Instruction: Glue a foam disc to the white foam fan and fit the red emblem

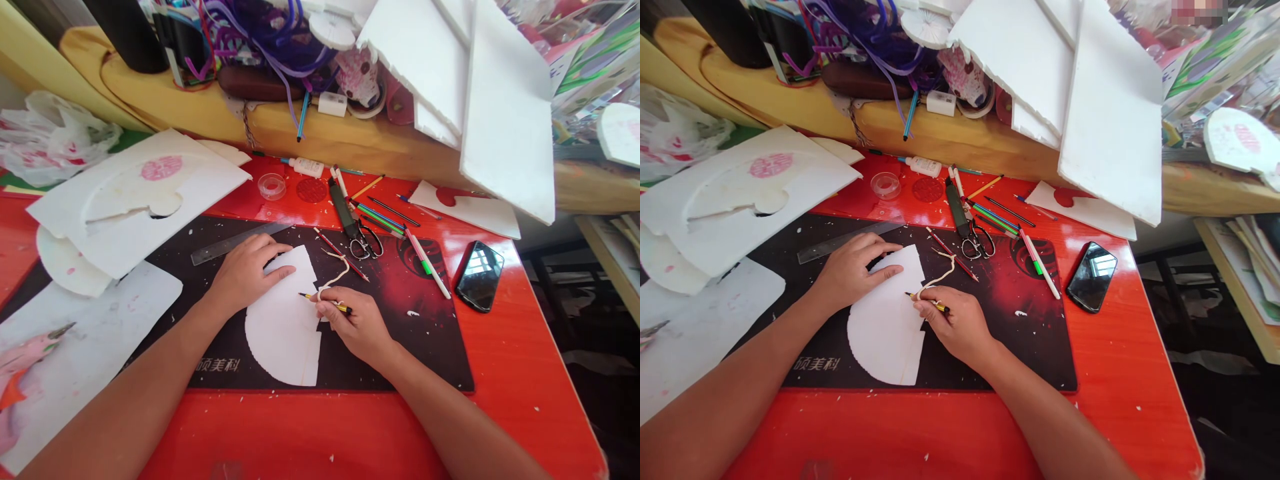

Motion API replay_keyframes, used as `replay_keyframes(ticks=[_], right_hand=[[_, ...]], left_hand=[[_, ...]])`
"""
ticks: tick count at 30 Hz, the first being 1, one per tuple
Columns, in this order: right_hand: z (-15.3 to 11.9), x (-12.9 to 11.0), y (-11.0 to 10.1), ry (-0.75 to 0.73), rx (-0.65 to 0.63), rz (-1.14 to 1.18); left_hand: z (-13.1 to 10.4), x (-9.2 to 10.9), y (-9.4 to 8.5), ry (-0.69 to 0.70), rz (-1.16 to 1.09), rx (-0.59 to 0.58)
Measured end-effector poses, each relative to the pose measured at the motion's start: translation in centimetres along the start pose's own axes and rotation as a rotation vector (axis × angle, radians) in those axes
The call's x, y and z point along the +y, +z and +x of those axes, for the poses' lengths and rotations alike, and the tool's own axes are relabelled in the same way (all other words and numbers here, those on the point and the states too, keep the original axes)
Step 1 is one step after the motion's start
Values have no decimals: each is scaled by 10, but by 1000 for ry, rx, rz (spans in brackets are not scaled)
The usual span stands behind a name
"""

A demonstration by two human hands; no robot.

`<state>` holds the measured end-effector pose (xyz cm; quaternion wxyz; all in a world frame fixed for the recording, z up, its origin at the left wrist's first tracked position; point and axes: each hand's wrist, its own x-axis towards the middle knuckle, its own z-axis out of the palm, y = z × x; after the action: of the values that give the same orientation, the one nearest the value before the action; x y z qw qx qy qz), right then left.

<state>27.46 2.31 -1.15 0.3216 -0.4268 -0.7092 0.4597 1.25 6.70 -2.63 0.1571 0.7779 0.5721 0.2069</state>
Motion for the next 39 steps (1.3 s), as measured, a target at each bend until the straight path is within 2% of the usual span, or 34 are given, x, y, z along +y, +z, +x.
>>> replay_keyframes(ticks=[9,32,39], right_hand=[[0,0,-1,-27,-13,-19],[3,-3,-1,52,11,7],[3,-1,-1,33,32,2]], left_hand=[[0,0,0,10,5,10],[0,1,-1,-4,-6,-7],[0,2,-1,-11,-9,-8]])
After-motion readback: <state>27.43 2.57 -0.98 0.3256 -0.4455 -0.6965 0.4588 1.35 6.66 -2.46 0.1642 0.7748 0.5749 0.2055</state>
